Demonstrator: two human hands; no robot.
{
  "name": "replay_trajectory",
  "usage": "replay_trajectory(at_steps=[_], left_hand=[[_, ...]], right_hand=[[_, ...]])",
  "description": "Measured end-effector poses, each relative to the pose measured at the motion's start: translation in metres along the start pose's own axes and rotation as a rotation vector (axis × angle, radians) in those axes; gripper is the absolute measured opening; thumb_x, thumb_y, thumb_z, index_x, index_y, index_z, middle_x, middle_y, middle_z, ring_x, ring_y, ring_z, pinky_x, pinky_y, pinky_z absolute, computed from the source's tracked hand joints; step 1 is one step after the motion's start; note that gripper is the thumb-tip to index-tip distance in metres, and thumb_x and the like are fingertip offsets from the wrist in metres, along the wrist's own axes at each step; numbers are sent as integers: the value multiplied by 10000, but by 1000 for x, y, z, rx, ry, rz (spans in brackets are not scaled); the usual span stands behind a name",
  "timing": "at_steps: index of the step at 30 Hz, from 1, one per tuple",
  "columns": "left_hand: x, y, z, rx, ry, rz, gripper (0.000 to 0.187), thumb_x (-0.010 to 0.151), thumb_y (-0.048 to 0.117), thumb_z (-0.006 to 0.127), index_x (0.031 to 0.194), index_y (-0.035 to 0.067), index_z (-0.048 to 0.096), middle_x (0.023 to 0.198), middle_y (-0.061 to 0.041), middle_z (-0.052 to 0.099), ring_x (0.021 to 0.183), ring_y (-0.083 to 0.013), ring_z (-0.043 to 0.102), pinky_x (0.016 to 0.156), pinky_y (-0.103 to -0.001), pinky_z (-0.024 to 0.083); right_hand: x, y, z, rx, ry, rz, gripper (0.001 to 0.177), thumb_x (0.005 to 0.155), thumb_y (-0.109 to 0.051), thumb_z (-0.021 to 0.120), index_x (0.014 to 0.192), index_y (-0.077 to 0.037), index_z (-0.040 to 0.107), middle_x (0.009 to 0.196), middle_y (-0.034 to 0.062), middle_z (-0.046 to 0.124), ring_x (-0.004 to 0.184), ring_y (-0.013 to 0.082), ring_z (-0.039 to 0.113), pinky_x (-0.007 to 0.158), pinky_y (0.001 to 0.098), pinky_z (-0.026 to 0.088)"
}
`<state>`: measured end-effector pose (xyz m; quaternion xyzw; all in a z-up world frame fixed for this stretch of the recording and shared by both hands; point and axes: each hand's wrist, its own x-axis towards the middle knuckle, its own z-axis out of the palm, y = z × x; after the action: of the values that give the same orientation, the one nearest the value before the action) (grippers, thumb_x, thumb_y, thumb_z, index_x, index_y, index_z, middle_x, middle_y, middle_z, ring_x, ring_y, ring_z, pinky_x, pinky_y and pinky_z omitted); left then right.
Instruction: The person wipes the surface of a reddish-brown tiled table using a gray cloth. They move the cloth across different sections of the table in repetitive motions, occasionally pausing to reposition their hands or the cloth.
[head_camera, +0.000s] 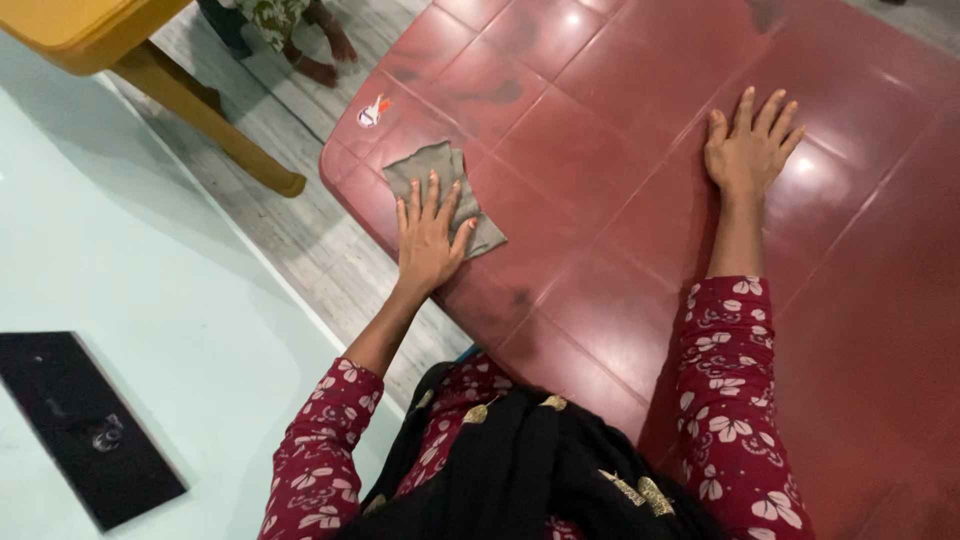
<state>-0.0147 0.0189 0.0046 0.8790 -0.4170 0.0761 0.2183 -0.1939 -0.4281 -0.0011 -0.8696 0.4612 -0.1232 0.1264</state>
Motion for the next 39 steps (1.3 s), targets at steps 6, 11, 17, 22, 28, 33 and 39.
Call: replay_trajectory(at_steps=[6,11,17,22,28,33,39], left_hand=[[-17,-7,-4,-20,21,24,639,996,467,607,1561,198,480,1688,-149,300,1554,-430,245,1225,-669,174],[-14,7,15,126,0,-27,711,1013,507,559,1593,125,407,1671,-244,226,1530,-516,164,1175,-736,132],[-6,88,33,0,-91,211,752,1005,522,536,1600,102,349,1667,-271,163,1533,-514,118,1192,-725,108],[-3,148,9,-1012,-75,299,549,1086,229,576,1589,79,416,1706,-199,311,1587,-354,345,1295,-460,319],[-16,115,-18,-958,222,-5,475,1093,127,528,1554,47,449,1644,-160,455,1542,-298,448,1264,-396,389],[-40,32,-22,-749,394,-56,464,1081,71,570,1537,32,494,1668,-221,399,1578,-343,384,1311,-436,337],[-92,-51,-7,-858,472,-543,801,1049,238,633,1650,56,135,1705,-229,181,1595,-368,191,1276,-484,176]], right_hand=[[-31,12,1,6,-2,-32,715,1076,-585,266,1634,-138,283,1702,221,130,1560,409,36,1233,591,1],[-67,24,0,16,-17,-75,674,1085,-515,357,1634,-125,314,1708,229,174,1575,426,91,1249,608,35],[-107,7,-3,-36,-57,-176,563,1152,-414,378,1607,-82,399,1654,314,224,1517,518,183,1213,657,121],[-183,-73,6,493,28,-454,412,1099,-242,491,1481,-94,539,1558,206,493,1490,386,416,1229,504,301],[-230,-114,11,-7,-80,-721,656,1050,-410,506,1554,-12,369,1589,334,307,1496,468,246,1201,581,168],[-161,-52,6,12,-54,-608,671,1084,-424,453,1626,-46,337,1678,288,263,1561,465,185,1248,586,105],[-114,110,-45,372,95,-371,657,1150,-439,471,1617,-17,284,1654,230,261,1521,317,248,1239,462,203]])
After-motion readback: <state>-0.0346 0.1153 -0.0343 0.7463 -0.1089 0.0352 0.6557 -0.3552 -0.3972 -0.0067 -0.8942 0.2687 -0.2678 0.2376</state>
